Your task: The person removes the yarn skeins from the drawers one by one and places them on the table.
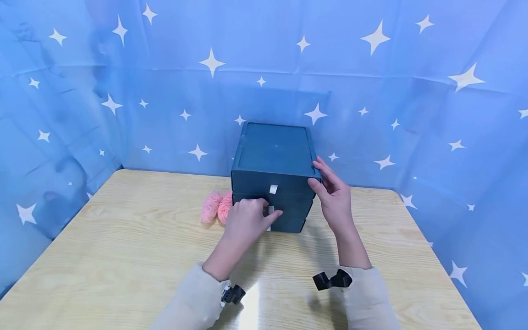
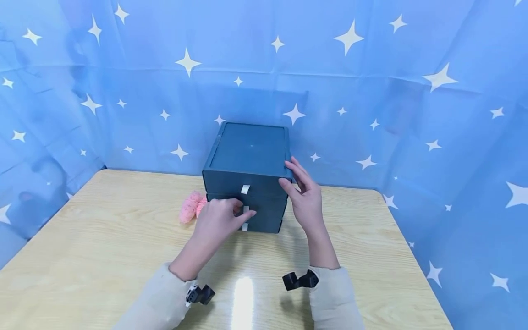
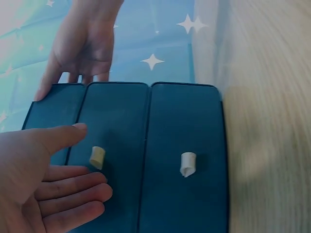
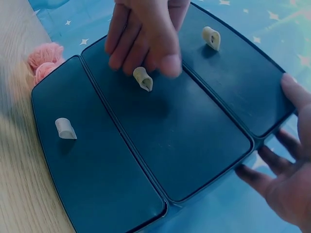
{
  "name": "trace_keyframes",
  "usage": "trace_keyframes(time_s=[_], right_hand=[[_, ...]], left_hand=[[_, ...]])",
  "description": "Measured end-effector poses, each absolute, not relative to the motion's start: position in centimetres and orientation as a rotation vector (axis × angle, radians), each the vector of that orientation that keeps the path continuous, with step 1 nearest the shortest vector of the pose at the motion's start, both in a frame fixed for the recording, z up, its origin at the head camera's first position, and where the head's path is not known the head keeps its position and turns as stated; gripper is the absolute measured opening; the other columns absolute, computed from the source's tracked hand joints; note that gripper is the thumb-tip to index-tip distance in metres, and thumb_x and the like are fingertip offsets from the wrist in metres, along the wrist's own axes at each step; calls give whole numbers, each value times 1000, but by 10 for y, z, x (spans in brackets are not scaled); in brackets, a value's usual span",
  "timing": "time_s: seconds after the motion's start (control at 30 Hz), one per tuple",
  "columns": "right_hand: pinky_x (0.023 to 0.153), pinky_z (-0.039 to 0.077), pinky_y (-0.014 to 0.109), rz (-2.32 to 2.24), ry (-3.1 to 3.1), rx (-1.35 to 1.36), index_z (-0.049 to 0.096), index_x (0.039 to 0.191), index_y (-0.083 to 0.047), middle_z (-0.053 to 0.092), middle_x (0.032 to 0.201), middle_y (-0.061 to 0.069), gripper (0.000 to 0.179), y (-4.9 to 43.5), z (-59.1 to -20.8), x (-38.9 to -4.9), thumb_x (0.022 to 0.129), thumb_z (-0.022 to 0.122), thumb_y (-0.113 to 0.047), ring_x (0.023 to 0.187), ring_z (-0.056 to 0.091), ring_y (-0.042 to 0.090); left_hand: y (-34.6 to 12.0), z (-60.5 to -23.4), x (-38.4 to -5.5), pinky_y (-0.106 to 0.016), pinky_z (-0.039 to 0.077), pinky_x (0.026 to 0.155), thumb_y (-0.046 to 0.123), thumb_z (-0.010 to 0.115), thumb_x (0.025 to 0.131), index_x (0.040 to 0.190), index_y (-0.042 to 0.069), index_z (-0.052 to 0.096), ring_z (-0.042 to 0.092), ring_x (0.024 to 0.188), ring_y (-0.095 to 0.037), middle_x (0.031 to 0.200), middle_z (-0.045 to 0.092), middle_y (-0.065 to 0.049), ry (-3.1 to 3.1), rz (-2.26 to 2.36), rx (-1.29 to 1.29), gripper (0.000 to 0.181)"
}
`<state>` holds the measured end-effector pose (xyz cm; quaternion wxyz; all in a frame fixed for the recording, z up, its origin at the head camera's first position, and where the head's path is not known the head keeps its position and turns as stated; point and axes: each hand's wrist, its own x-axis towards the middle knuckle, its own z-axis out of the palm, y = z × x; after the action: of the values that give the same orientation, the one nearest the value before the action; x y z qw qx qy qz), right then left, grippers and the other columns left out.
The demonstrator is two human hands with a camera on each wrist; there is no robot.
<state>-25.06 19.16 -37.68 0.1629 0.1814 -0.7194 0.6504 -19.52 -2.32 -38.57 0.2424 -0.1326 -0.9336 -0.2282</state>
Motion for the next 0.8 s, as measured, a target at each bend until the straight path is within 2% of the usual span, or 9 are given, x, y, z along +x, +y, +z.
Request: trace_keyframes(time_s=[0.1, 0.27, 0.37, 0.6, 0.8], right_hand=[[107, 42, 11, 1856, -2060, 511, 55, 145, -10, 42, 161, -2, 45, 190, -378, -250, 101, 63, -15, 152, 37, 20], [107, 41, 11, 1855, -2075, 506, 55, 145, -10, 42, 161, -4, 44, 191, -378, -251, 102, 62, -16, 152, 35, 19], [107, 41, 11, 1841, -2086, 504, 56, 145, -11, 42, 161, -4, 44, 191, -377, -252, 102, 62, -17, 152, 36, 20], [108, 40, 10, 1813, -2108, 496, 56, 144, -12, 42, 161, -5, 43, 193, -376, -252, 102, 62, -19, 152, 36, 21], [108, 40, 10, 1809, -2119, 505, 57, 144, -12, 42, 161, -5, 43, 192, -377, -253, 102, 61, -19, 153, 35, 19]], left_hand=[[-23, -389, -196, -20, 24, 40, 37, 80, 87, 62, 12, 65, 41, 43, -8, 47, 41, 6, -2587, -612, -360, 38], [-21, -393, -198, -21, 22, 40, 23, 74, 90, 53, 16, 48, 37, 42, -9, 48, 31, 8, -2603, -635, -343, 46], [-19, -393, -197, -21, 22, 40, 18, 72, 90, 52, 17, 42, 36, 43, -10, 49, 27, 8, -2593, -648, -334, 49], [-20, -395, -193, -20, 22, 41, 13, 73, 87, 52, 15, 47, 32, 44, -10, 49, 28, 7, -2557, -589, -366, 44], [-27, -402, -181, -17, 19, 43, 13, 75, 86, 53, 15, 50, 29, 45, -5, 49, 31, 9, -2547, -565, -430, 41]])
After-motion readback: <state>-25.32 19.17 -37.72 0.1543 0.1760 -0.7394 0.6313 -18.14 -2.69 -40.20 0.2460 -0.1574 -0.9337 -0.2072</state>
